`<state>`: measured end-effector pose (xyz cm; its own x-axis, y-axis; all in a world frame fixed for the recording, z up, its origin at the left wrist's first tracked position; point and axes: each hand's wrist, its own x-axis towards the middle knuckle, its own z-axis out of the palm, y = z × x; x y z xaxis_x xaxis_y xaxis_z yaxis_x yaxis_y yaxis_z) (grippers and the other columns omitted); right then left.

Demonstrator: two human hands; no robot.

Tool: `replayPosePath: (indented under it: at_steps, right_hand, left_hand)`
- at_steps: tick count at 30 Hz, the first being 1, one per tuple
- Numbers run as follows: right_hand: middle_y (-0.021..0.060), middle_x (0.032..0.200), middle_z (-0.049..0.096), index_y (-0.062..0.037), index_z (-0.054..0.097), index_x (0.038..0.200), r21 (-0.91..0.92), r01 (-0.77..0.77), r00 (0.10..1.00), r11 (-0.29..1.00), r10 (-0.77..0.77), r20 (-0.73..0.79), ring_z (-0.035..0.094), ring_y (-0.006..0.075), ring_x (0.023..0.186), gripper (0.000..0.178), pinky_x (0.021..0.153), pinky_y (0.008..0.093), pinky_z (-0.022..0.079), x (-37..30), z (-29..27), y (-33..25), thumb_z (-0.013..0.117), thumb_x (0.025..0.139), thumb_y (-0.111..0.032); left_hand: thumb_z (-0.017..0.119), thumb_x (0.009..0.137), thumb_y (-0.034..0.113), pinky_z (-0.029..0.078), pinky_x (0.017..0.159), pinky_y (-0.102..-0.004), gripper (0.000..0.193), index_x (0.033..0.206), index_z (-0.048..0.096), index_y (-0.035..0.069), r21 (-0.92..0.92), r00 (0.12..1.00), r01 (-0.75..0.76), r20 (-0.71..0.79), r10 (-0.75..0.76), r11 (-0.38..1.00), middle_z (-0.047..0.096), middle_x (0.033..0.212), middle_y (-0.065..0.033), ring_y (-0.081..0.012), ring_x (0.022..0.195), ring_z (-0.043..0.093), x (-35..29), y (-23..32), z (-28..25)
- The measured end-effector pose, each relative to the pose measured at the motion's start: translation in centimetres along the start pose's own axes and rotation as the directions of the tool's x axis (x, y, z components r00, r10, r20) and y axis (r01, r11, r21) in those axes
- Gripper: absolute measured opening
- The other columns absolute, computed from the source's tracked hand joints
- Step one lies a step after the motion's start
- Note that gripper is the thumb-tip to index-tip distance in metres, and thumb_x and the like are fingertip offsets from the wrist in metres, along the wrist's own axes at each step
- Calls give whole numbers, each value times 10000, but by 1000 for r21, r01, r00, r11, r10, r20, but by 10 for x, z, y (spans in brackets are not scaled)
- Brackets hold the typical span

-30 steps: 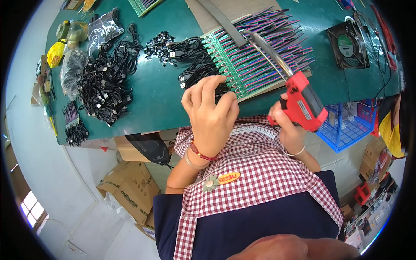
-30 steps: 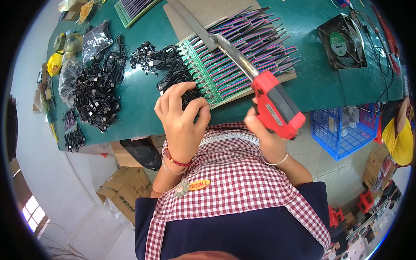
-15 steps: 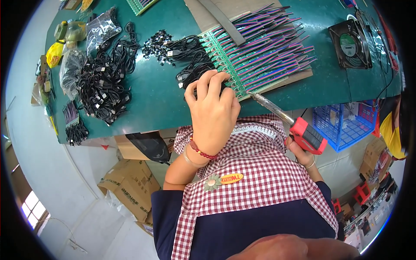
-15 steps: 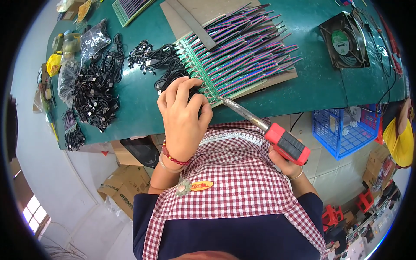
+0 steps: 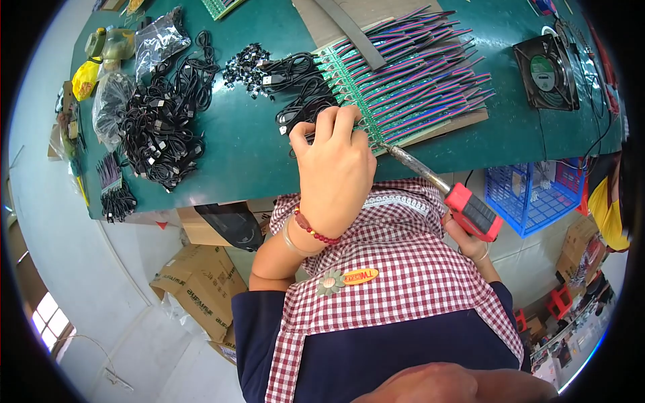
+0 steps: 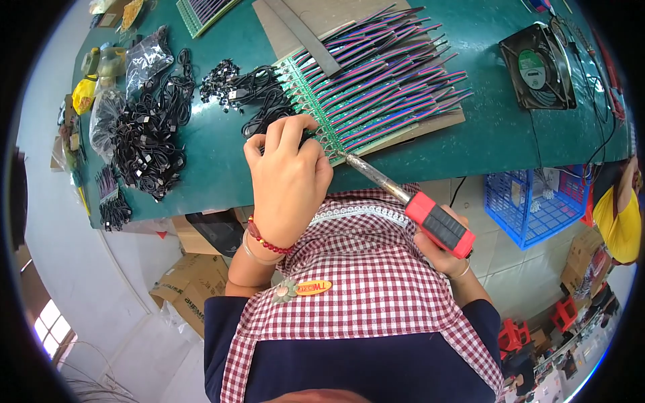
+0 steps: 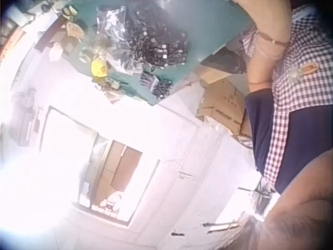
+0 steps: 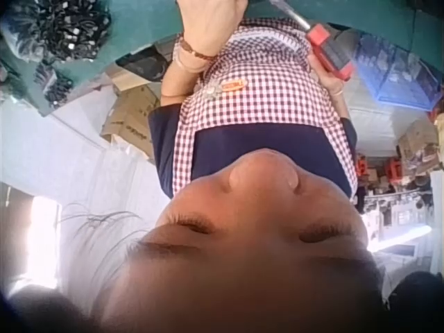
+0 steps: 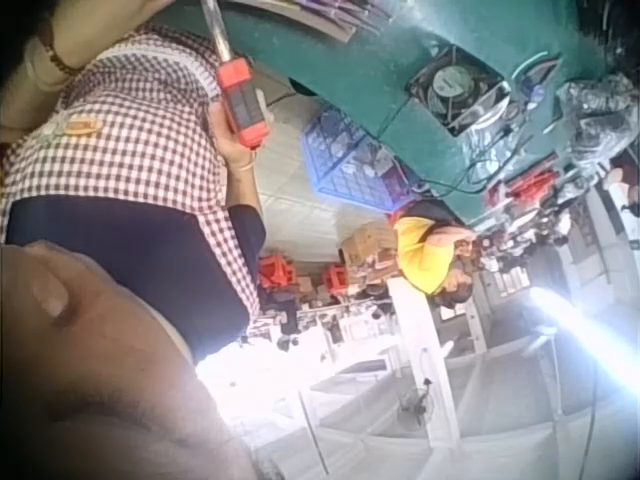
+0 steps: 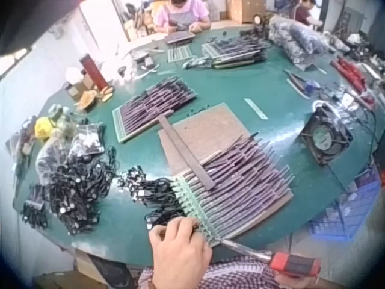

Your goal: The person solders colored wires onto a green electronic circuit board using a red soldering iron.

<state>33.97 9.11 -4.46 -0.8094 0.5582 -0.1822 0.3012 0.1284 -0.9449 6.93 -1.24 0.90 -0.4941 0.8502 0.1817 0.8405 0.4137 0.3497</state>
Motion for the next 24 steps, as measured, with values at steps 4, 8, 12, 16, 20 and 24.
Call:
replayPosePath:
  at_steps: [4,8,12,16,20,24]
  right_hand:
    - [102,722,594,-4,619,787,-12,-19,1000,1000,19,3,576,228,603,140,540,309,441,-4,-1,-3,652,651,-19]
    - [100,707,593,-3,617,779,111,-90,996,990,92,-12,576,229,617,125,555,317,443,-6,-3,-6,651,660,-21]
    - [99,709,596,1,618,785,93,-112,994,989,112,7,579,226,630,131,565,318,445,-6,-4,-6,659,664,-28]
    - [102,724,596,-4,620,797,81,-53,999,995,53,-4,574,226,619,151,555,316,438,-3,0,-9,671,659,-39]
    - [106,735,593,-7,620,803,-17,-29,1000,999,29,5,567,228,597,161,536,313,431,-2,-2,-10,674,654,-37]
    - [107,735,595,-1,620,807,-77,-18,999,997,20,26,566,230,588,169,533,318,434,2,-4,-18,673,649,-30]
  left_hand:
    - [623,652,80,344,827,-396,63,667,608,21,20,1000,-19,19,18,1000,531,980,-58,-214,981,498,2,0,-1]
    - [617,655,80,348,826,-393,64,670,613,18,16,1000,-20,23,20,1000,531,974,-60,-216,976,499,3,0,-2]
    - [617,654,82,348,825,-393,67,669,612,16,19,1000,-21,20,21,1000,530,974,-62,-217,975,498,3,0,-1]
    - [611,652,80,349,825,-396,69,665,610,13,25,999,-27,33,26,999,530,975,-67,-220,972,497,3,0,-2]
    - [604,650,78,351,822,-399,69,662,610,10,40,998,-36,52,34,999,531,977,-75,-224,962,496,4,0,-3]
    - [603,651,82,353,819,-399,73,663,612,11,52,998,-38,55,36,998,531,972,-78,-224,949,496,5,0,-3]
